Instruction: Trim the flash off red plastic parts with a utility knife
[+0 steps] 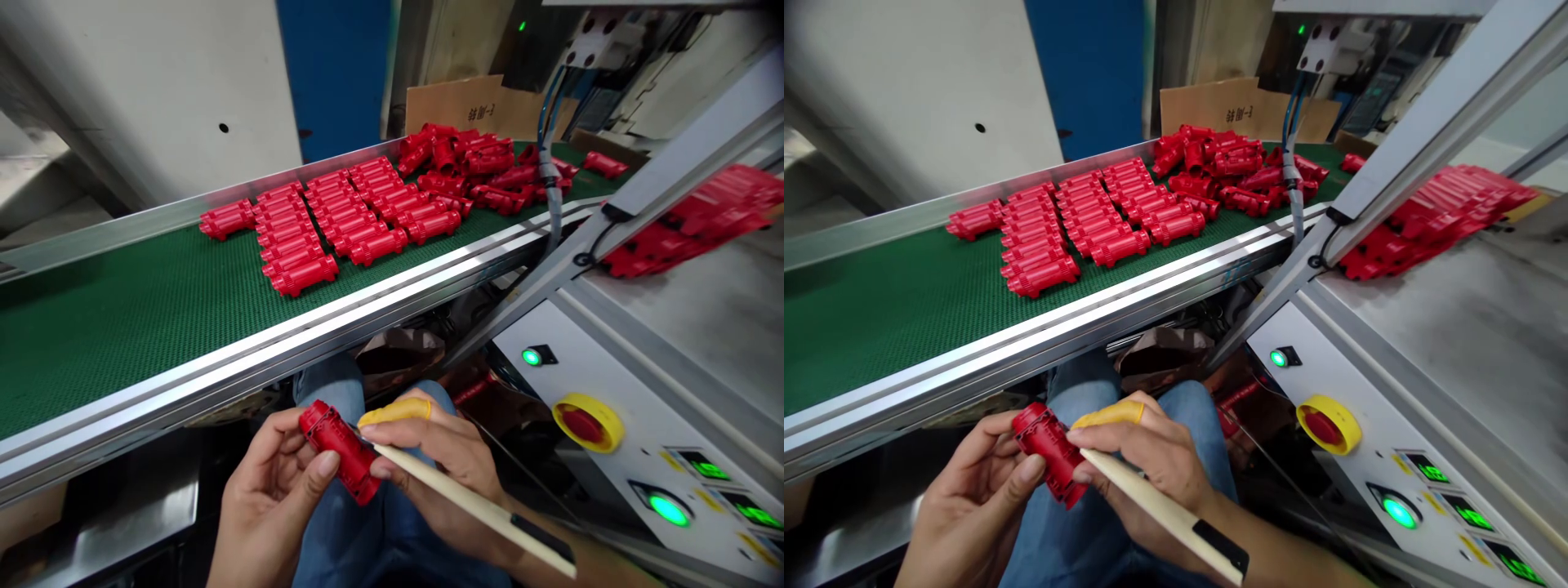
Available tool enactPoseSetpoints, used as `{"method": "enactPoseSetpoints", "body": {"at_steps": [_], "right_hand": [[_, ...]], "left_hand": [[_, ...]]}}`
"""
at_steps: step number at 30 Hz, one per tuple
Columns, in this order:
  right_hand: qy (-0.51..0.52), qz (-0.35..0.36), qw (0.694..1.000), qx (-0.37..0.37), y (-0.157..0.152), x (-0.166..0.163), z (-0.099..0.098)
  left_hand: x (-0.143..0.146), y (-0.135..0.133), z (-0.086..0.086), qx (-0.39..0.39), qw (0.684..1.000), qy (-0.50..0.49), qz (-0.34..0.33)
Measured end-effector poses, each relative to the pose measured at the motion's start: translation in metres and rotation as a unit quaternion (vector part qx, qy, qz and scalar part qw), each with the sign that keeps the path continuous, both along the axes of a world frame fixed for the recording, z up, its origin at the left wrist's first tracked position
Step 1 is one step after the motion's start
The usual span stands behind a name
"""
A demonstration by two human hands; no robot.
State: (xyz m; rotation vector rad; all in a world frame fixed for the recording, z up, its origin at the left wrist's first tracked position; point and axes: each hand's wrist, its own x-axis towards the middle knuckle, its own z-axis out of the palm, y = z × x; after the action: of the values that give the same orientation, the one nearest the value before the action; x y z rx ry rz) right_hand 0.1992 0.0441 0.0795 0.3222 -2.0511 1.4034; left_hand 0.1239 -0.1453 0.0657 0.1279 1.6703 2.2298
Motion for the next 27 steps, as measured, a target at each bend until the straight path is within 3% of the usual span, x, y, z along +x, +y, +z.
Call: {"method": "enactPoseSetpoints", "body": {"at_steps": [16, 22, 27], "right_hand": [[-0.03, 0.002, 0.999, 0.028, -0.005, 0.0, -0.002], [0.039, -0.034, 0.996, 0.067, -0.018, -0.001, -0.01], [0.03, -0.052, 0.997, 0.04, -0.024, 0.002, -0.01]], "left_hand": [[0.003, -0.002, 0.0, -0.025, 0.999, 0.028, -0.015], [0.007, -0.001, 0.001, -0.054, 0.995, 0.08, -0.012], [0.008, 0.001, 0.001, -0.04, 0.996, 0.076, -0.001]]}}
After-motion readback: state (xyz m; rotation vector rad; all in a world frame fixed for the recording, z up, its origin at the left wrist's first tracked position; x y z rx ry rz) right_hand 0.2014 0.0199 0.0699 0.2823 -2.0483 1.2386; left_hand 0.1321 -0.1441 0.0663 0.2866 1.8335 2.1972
